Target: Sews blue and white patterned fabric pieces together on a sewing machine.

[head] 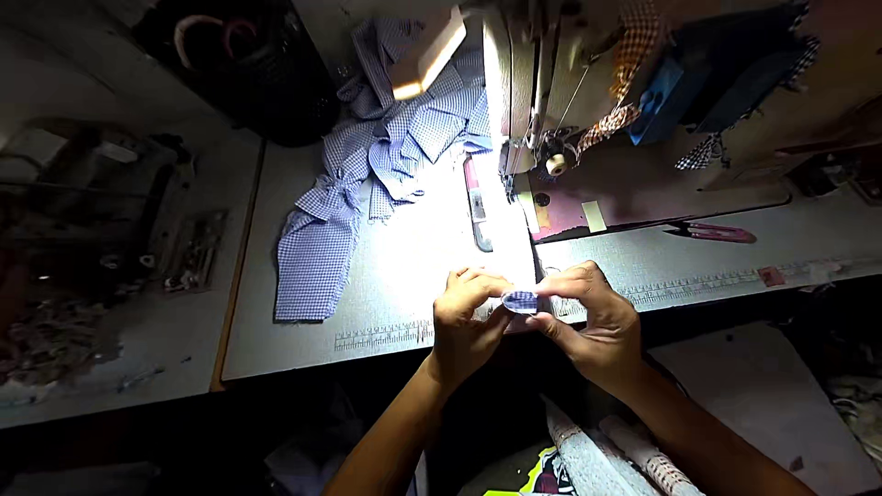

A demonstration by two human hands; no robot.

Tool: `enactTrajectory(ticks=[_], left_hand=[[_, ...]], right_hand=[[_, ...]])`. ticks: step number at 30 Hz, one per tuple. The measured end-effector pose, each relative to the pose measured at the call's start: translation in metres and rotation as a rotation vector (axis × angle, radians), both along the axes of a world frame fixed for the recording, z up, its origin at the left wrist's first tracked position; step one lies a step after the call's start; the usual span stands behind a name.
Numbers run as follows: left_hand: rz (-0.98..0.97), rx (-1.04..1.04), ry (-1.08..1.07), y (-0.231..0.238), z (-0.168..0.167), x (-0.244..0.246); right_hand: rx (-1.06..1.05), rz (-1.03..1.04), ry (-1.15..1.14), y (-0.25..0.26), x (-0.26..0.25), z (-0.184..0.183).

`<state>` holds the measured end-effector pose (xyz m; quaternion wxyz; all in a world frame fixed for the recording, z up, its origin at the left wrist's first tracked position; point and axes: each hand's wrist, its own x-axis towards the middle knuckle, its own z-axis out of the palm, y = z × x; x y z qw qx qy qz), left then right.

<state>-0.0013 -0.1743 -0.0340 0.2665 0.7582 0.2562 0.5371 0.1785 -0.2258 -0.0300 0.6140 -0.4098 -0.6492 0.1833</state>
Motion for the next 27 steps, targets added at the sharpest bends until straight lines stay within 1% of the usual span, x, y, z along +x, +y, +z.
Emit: enactTrajectory(ticks=[2, 5, 9, 12, 14, 16, 17, 20, 23, 25, 27], left_hand=[[0.007, -0.07, -0.023, 0.005, 0.007, 0.0], [0.0, -0.095, -0.009, 0.011, 0.014, -0.001], [-0.024, -0.069, 0.009, 0.015, 0.018, 0.001], [-0.013, -0.059, 0.027, 0.014, 0.018, 0.0], [-0.027, -0.013, 0.061, 0.013, 0.018, -0.003], [-0.113, 0.044, 0.118, 0.012, 0.018, -0.01], [-0.152, 0.078, 0.189, 0.011, 0.02, -0.015], [-0.208, 0.181, 0.461, 0.004, 0.024, -0.029], [-0.277, 0.219, 0.63, 0.002, 0.017, -0.035], [-0.337, 0.155, 0.637, 0.011, 0.012, -0.039], [-0.322, 0.059, 0.592, 0.027, 0.01, -0.042]], right_hand=[[-0.013, 0.015, 0.019, 0.006, 0.005, 0.009], [-0.025, 0.002, -0.025, 0.015, 0.008, 0.02], [-0.103, 0.007, -0.051, 0.021, 0.007, 0.034], [-0.161, 0.054, -0.04, 0.023, 0.008, 0.038], [-0.16, 0.106, -0.035, 0.019, 0.009, 0.039], [-0.121, 0.141, -0.132, 0.008, 0.01, 0.038], [-0.087, 0.142, -0.207, 0.001, 0.009, 0.037], [0.044, 0.129, -0.377, -0.016, 0.004, 0.016], [0.1, 0.083, -0.447, -0.024, -0.004, -0.022], [0.125, 0.024, -0.503, -0.026, -0.012, -0.04], [0.148, -0.033, -0.539, -0.027, -0.019, -0.047]])
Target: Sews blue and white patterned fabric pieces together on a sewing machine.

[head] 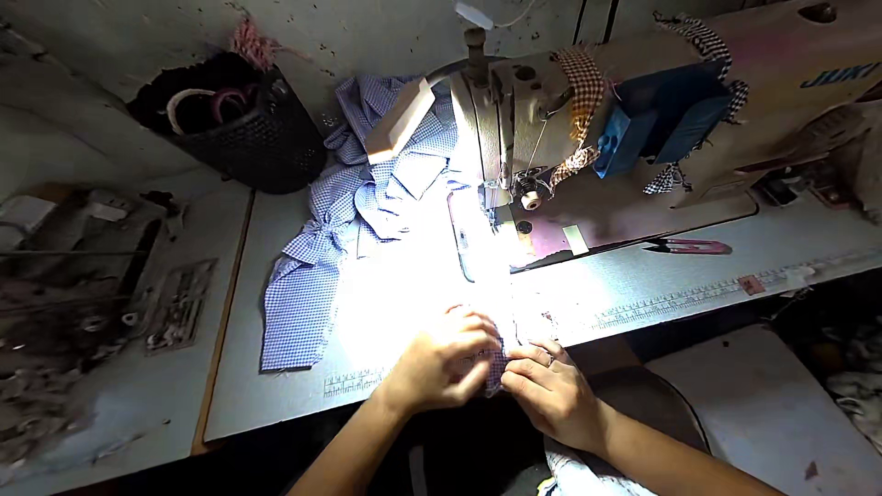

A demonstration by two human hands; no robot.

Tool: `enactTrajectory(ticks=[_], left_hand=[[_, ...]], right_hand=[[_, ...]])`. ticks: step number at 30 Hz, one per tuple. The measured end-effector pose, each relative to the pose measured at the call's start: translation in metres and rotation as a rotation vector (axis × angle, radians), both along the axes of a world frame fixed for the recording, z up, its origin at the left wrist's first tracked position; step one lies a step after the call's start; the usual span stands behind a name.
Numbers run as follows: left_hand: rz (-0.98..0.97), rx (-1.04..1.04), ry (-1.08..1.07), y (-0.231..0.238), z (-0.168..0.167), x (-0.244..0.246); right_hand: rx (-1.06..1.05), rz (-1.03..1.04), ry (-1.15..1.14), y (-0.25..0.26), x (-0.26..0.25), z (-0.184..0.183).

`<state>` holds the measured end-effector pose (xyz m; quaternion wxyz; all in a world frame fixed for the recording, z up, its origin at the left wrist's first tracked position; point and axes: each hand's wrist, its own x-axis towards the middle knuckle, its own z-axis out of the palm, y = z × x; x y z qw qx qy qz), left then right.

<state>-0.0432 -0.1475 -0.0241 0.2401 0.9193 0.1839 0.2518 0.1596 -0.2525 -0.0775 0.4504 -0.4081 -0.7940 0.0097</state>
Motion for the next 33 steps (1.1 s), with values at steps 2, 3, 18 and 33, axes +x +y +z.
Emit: enactTrajectory(ticks=[2, 3, 18, 33], left_hand=[[0.137, -0.006, 0.001, 0.021, 0.001, 0.002], [0.188, -0.002, 0.018, 0.033, 0.0, 0.003], [0.206, 0.129, 0.114, 0.077, -0.019, 0.019], [0.155, 0.165, 0.183, 0.08, -0.009, 0.021]], right_hand=[[0.026, -0.019, -0.004, 0.002, -0.006, -0.002], [0.036, -0.012, 0.005, 0.004, -0.01, -0.003], [-0.016, 0.009, 0.165, -0.005, 0.0, -0.012], [0.003, -0.026, 0.095, -0.004, -0.004, -0.01]])
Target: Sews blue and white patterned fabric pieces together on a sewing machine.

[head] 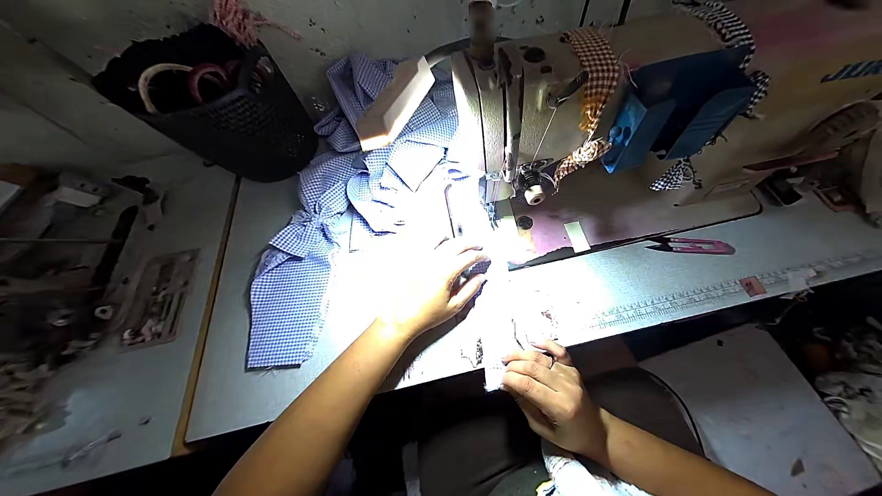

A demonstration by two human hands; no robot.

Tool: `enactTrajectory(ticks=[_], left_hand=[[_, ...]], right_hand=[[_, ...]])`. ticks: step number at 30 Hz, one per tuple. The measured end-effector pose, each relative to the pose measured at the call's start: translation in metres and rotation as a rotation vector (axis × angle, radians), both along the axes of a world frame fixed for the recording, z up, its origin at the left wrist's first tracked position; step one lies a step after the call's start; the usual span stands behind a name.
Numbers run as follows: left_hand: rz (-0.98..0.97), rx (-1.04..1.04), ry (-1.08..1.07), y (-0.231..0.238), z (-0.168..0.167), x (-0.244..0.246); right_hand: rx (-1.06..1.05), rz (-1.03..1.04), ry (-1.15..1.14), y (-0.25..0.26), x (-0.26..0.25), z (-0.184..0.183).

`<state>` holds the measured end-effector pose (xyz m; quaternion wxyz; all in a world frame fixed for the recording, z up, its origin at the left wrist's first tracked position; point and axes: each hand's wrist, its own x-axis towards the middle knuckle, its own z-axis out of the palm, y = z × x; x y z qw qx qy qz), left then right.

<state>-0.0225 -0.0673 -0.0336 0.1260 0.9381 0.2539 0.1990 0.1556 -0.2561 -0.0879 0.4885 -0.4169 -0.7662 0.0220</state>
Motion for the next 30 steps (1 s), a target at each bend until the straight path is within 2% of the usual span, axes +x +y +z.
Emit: enactTrajectory(ticks=[12, 30], left_hand=[[0.016, -0.033, -0.007, 0.012, -0.004, 0.003], [0.071, -0.026, -0.04, 0.068, -0.002, 0.012]], right_hand=[[-0.036, -0.034, 0.043, 0.013, 0.004, 0.008], [-0.249, -0.058, -0.014, 0.07, 0.021, 0.039]])
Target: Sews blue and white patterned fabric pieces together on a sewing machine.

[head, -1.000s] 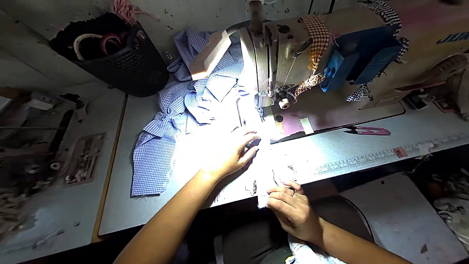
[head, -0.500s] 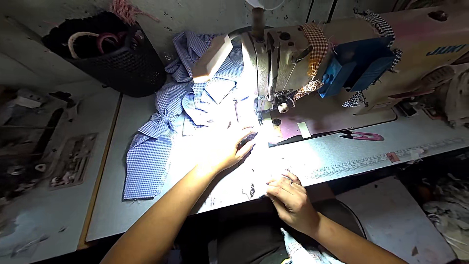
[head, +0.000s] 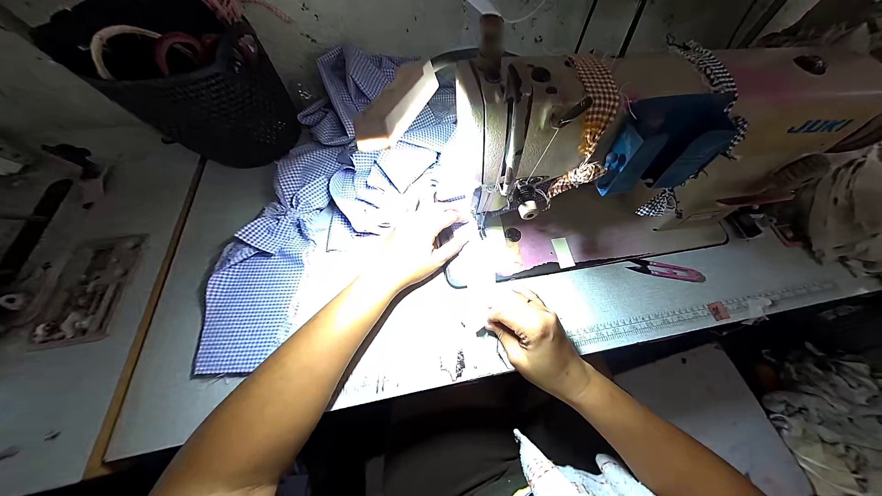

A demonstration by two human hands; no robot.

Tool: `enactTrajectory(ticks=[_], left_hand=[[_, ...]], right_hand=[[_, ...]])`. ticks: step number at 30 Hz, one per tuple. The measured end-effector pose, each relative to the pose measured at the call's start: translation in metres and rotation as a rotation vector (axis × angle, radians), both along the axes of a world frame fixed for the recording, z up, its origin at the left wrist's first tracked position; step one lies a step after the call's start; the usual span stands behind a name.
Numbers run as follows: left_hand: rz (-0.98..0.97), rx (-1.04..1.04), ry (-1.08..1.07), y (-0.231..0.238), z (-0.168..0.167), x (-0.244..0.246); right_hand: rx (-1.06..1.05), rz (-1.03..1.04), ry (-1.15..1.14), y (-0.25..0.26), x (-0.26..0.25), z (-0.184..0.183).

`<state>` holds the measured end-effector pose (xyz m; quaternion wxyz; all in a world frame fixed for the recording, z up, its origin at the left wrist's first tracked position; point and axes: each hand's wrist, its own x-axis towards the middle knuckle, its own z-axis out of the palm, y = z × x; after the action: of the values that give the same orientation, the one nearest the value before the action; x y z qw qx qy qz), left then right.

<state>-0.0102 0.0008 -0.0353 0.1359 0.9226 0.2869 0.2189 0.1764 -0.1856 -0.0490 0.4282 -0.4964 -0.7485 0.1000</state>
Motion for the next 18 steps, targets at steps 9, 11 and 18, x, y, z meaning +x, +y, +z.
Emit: enactTrajectory(ticks=[9, 11, 18], left_hand=[[0.031, 0.011, -0.053, 0.02, 0.003, 0.004], [0.041, 0.007, -0.043, 0.025, 0.002, 0.004], [0.031, 0.005, -0.034, 0.046, 0.001, 0.007]], right_hand=[[0.042, 0.024, -0.006, 0.026, 0.005, -0.005], [0.043, 0.027, -0.011, 0.031, 0.008, -0.005], [0.05, 0.05, 0.007, 0.053, 0.014, -0.003]])
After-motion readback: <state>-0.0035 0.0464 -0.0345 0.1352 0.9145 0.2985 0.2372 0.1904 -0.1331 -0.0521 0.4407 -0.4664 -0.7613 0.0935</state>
